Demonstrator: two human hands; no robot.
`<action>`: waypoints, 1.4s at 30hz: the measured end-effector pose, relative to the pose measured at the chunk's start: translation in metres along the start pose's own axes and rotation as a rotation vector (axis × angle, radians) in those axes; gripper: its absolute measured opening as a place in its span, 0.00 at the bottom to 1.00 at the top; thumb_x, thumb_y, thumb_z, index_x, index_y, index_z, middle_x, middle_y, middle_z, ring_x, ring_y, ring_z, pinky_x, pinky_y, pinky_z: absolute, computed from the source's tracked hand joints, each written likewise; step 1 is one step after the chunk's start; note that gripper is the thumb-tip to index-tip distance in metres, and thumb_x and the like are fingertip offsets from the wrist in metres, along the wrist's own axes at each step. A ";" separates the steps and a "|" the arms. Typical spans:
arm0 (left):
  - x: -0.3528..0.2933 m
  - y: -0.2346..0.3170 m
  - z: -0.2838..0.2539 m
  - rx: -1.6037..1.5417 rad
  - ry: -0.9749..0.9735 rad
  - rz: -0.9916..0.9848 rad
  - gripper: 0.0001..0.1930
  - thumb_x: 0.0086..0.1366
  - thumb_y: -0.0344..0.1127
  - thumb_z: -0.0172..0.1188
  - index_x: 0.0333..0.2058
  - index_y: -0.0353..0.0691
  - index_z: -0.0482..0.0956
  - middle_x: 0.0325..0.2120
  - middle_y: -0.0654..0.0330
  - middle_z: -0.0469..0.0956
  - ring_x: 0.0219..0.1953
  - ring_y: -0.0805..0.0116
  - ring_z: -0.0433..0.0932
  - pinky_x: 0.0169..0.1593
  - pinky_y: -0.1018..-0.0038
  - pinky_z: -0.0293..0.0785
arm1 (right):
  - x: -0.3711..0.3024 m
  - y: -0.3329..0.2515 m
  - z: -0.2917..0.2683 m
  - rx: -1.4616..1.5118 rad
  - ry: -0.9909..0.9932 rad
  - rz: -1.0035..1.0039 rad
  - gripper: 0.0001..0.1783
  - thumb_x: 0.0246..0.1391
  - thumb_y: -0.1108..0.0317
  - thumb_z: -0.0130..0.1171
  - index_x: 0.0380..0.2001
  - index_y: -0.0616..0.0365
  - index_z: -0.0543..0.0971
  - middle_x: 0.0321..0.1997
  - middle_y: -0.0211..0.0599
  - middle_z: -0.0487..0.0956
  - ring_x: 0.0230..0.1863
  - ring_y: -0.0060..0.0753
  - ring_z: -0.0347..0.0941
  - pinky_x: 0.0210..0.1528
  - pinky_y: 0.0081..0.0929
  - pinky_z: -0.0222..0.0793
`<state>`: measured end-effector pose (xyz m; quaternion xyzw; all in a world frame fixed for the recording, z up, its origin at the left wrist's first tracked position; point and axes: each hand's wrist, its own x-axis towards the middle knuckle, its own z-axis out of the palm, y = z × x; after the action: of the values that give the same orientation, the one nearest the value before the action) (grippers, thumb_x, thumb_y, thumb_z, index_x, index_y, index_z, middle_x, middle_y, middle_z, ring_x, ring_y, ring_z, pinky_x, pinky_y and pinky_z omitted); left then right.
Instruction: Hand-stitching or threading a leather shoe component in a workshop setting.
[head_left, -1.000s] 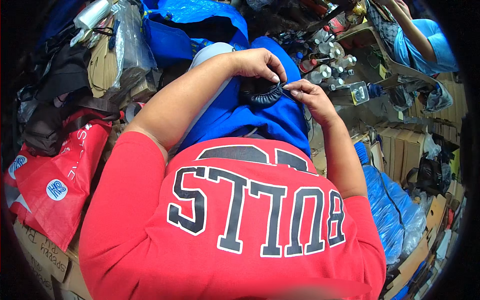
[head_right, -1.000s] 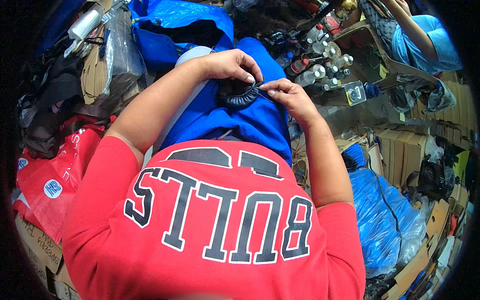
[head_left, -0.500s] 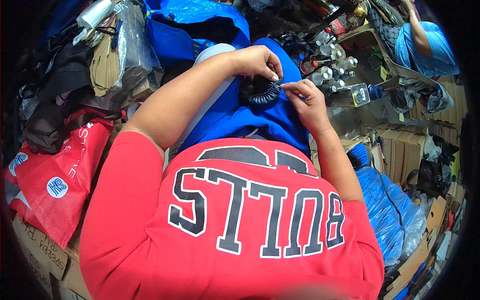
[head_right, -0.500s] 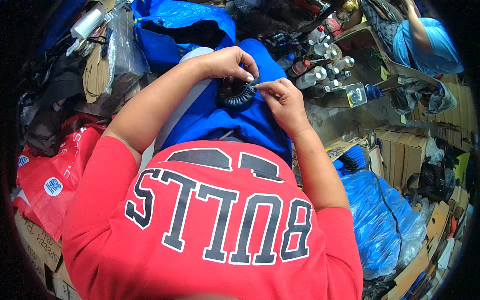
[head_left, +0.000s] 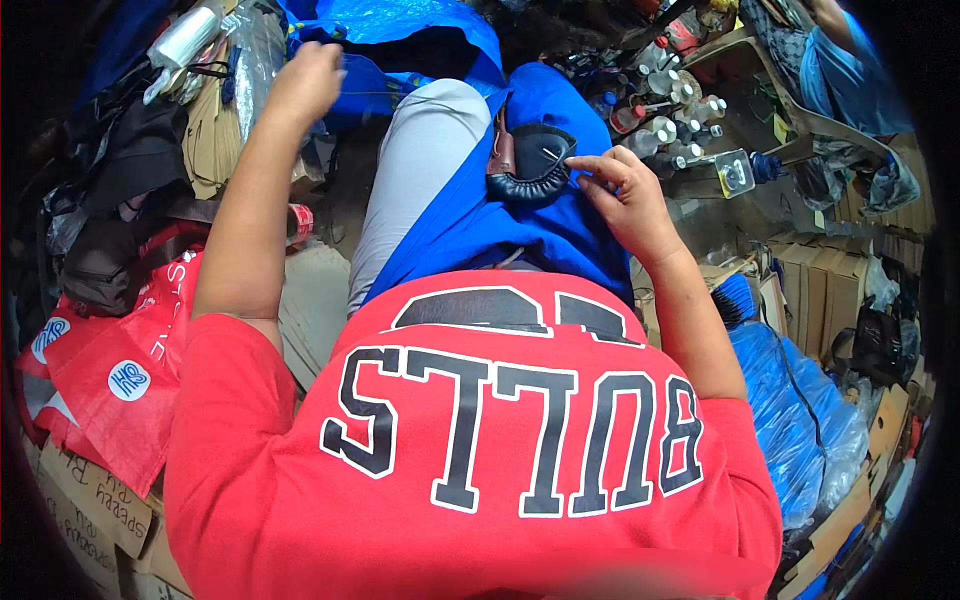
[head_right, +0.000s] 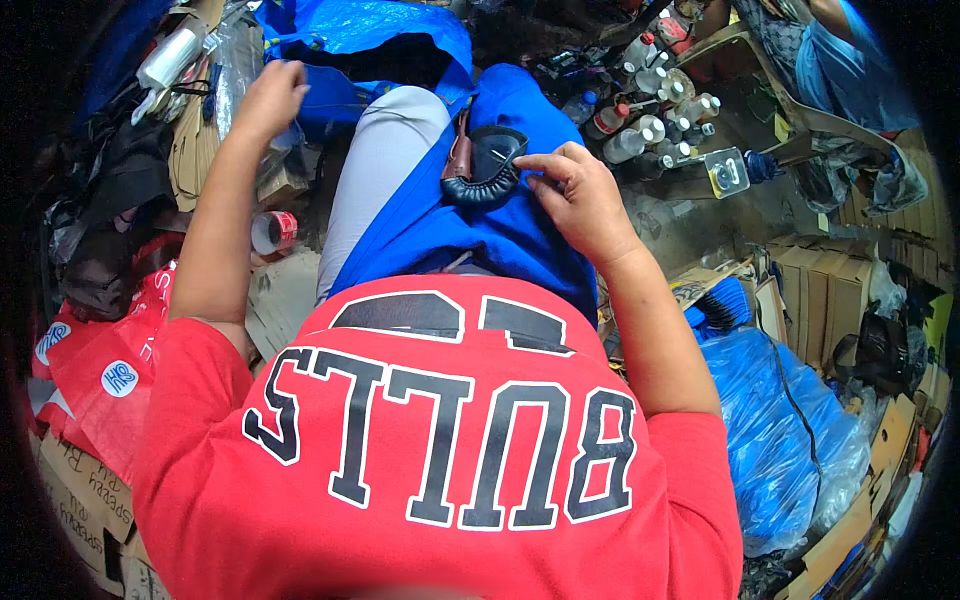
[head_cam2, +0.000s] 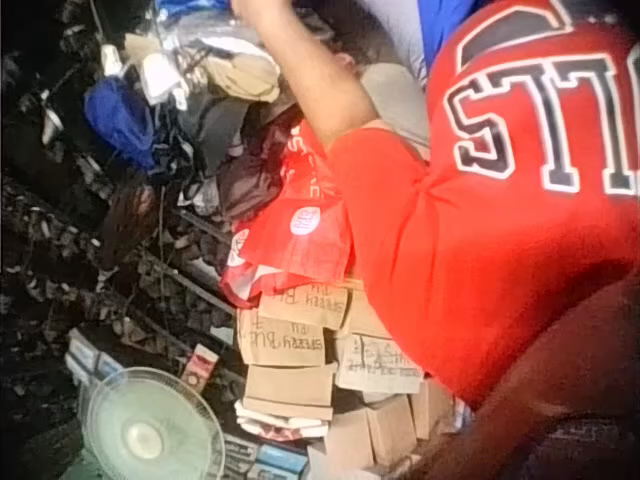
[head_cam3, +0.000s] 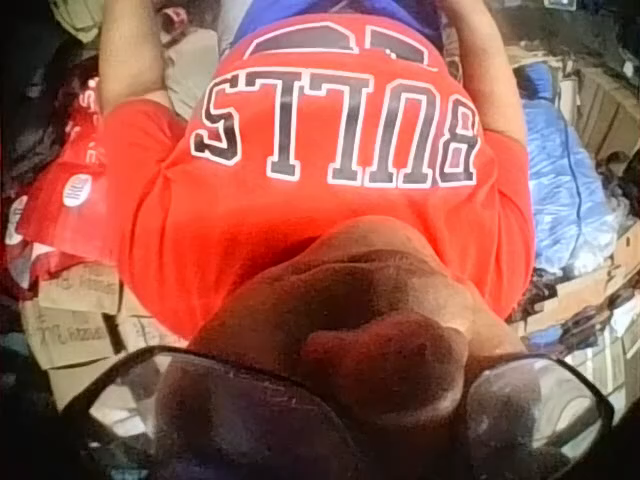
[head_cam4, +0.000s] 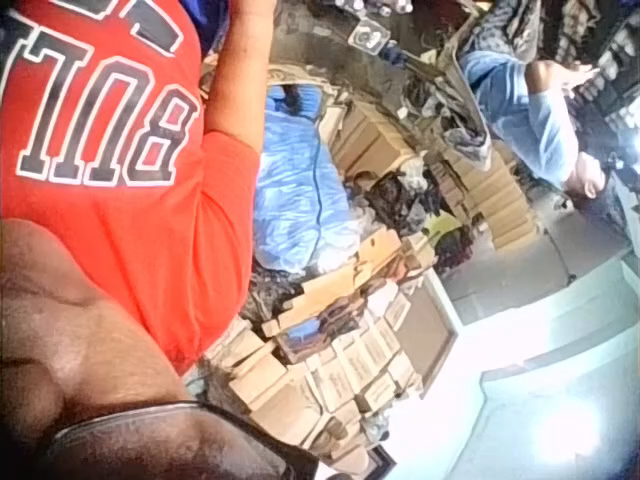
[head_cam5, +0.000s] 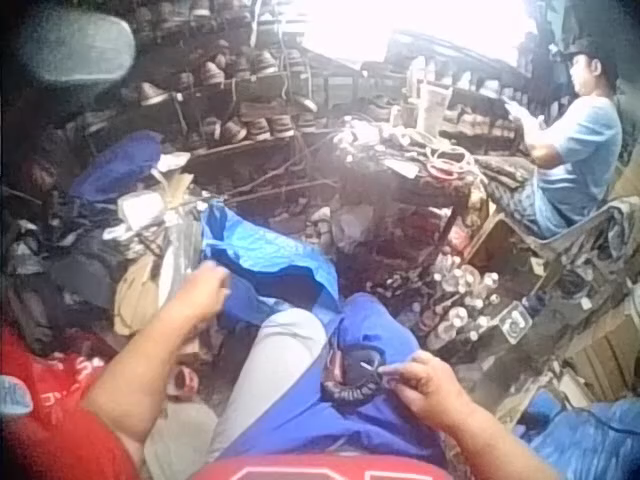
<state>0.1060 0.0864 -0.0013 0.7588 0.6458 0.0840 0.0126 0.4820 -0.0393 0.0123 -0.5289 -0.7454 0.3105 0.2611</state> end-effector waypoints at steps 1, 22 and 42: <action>-0.003 -0.007 -0.001 -0.013 0.001 -0.050 0.08 0.54 0.28 0.55 0.34 0.39 0.77 0.36 0.48 0.74 0.41 0.49 0.73 0.47 0.61 0.70 | -0.001 -0.002 0.000 -0.031 -0.004 -0.001 0.14 0.45 0.75 0.60 0.38 0.51 0.81 0.25 0.39 0.71 0.26 0.38 0.69 0.32 0.30 0.66; -0.044 0.161 0.028 -0.951 -0.095 0.388 0.07 0.48 0.28 0.65 0.28 0.45 0.83 0.25 0.61 0.74 0.31 0.63 0.73 0.36 0.71 0.69 | 0.003 0.027 0.000 0.158 -0.121 0.109 0.13 0.54 0.74 0.53 0.41 0.49 0.80 0.30 0.31 0.67 0.33 0.26 0.64 0.39 0.21 0.63; -0.038 0.162 0.045 -0.876 -0.275 0.425 0.09 0.48 0.27 0.65 0.29 0.48 0.84 0.23 0.63 0.70 0.31 0.66 0.69 0.35 0.72 0.70 | 0.011 0.039 -0.003 0.314 -0.202 0.162 0.12 0.53 0.73 0.54 0.39 0.50 0.82 0.32 0.28 0.69 0.37 0.22 0.65 0.43 0.17 0.61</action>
<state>0.2651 0.0259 -0.0293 0.8011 0.3734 0.2469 0.3973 0.5049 -0.0190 -0.0139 -0.5061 -0.6651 0.4946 0.2383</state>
